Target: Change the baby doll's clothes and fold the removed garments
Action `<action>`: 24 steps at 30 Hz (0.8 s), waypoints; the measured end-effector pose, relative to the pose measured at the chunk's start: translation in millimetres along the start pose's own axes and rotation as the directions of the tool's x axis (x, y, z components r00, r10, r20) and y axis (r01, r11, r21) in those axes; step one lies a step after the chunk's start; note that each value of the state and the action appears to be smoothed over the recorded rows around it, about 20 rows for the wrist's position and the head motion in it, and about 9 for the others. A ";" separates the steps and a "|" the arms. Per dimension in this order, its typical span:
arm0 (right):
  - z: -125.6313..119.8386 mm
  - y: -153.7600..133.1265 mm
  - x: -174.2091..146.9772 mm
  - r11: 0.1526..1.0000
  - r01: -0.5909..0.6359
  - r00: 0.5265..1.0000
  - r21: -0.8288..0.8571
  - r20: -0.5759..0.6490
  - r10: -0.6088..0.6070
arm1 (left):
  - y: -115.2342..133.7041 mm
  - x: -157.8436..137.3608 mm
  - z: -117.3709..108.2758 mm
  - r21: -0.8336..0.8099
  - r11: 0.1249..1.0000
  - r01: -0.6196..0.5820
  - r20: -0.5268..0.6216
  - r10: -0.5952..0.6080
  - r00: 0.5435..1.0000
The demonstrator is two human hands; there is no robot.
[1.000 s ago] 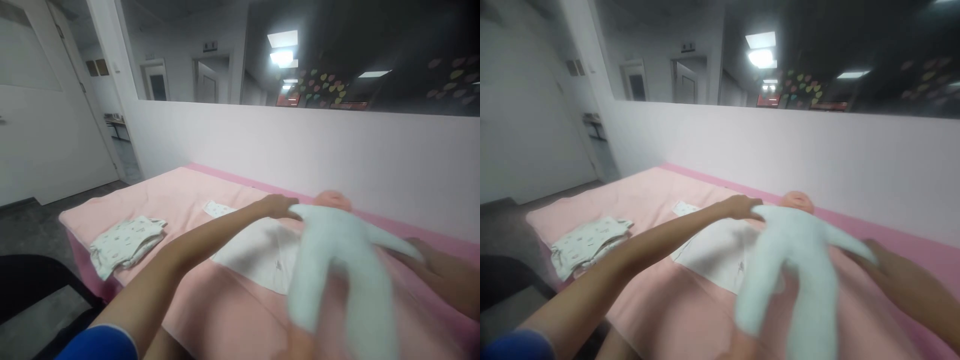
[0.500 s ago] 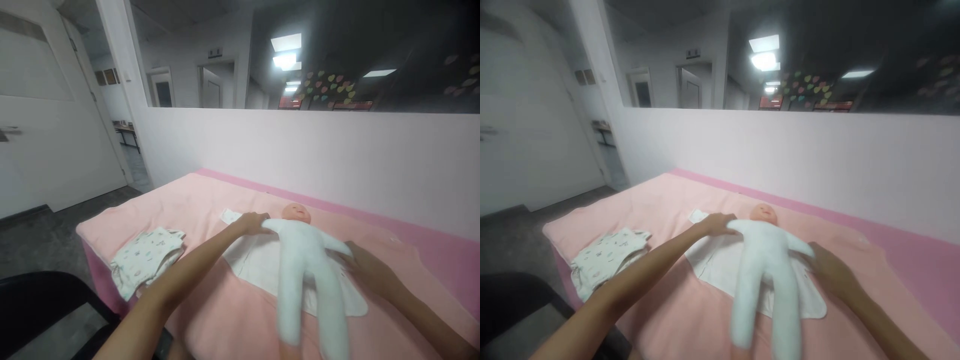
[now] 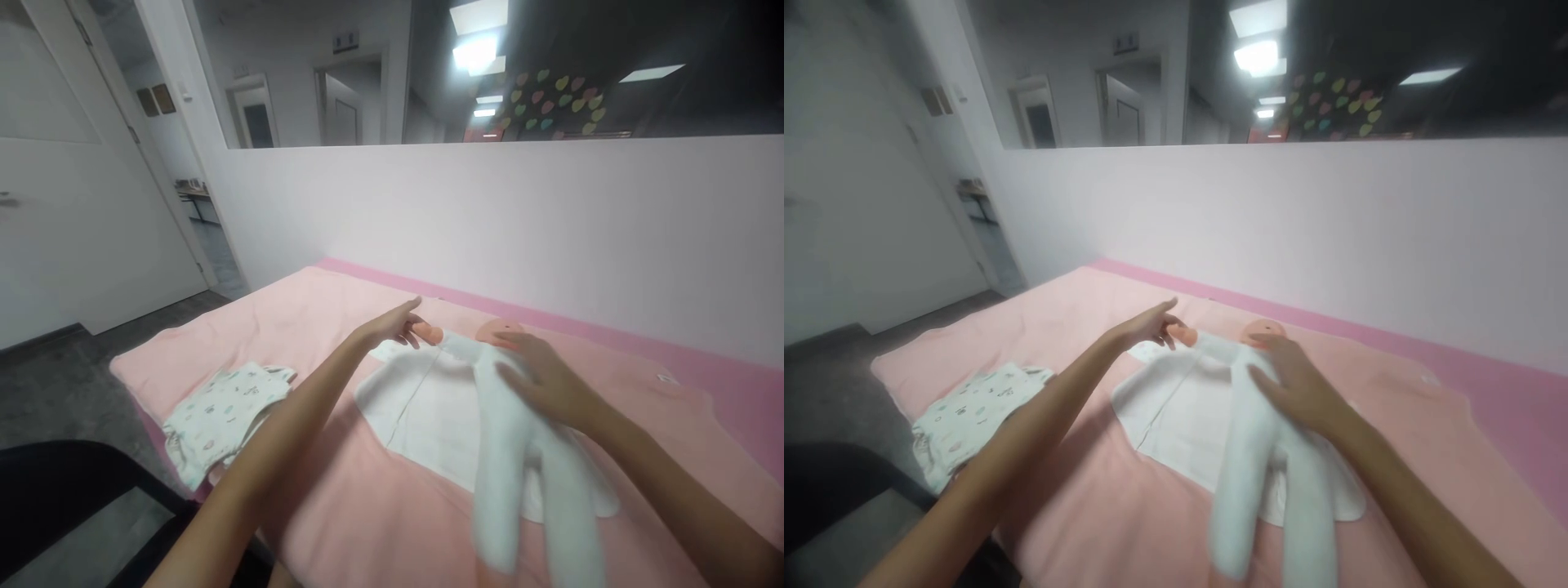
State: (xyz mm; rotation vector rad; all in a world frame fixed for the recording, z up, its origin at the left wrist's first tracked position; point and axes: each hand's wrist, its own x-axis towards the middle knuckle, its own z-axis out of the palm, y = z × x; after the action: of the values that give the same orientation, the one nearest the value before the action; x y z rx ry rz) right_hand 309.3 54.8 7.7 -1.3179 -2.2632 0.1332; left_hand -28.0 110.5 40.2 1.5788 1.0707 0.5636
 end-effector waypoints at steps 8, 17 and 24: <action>47.2 -35.4 69.7 0.954 0.108 0.961 0.280 0.216 -0.172 | -62.1 3.5 57.6 0.362 0.929 -0.081 -0.348 0.215 0.913; 59.0 -21.3 62.3 0.948 0.075 0.968 0.309 0.205 -0.143 | -97.7 5.0 93.0 0.778 0.621 0.097 -0.446 0.437 0.781; 62.4 -18.7 65.3 0.952 0.049 0.965 0.303 0.232 -0.123 | -105.6 9.6 83.0 0.601 0.799 0.008 -0.558 0.413 0.719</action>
State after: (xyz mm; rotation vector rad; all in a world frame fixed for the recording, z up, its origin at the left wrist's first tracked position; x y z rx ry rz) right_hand 239.0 110.0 -15.2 -1.0917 -2.3855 0.6127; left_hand 7.6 76.2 -85.1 2.1155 1.7330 1.1144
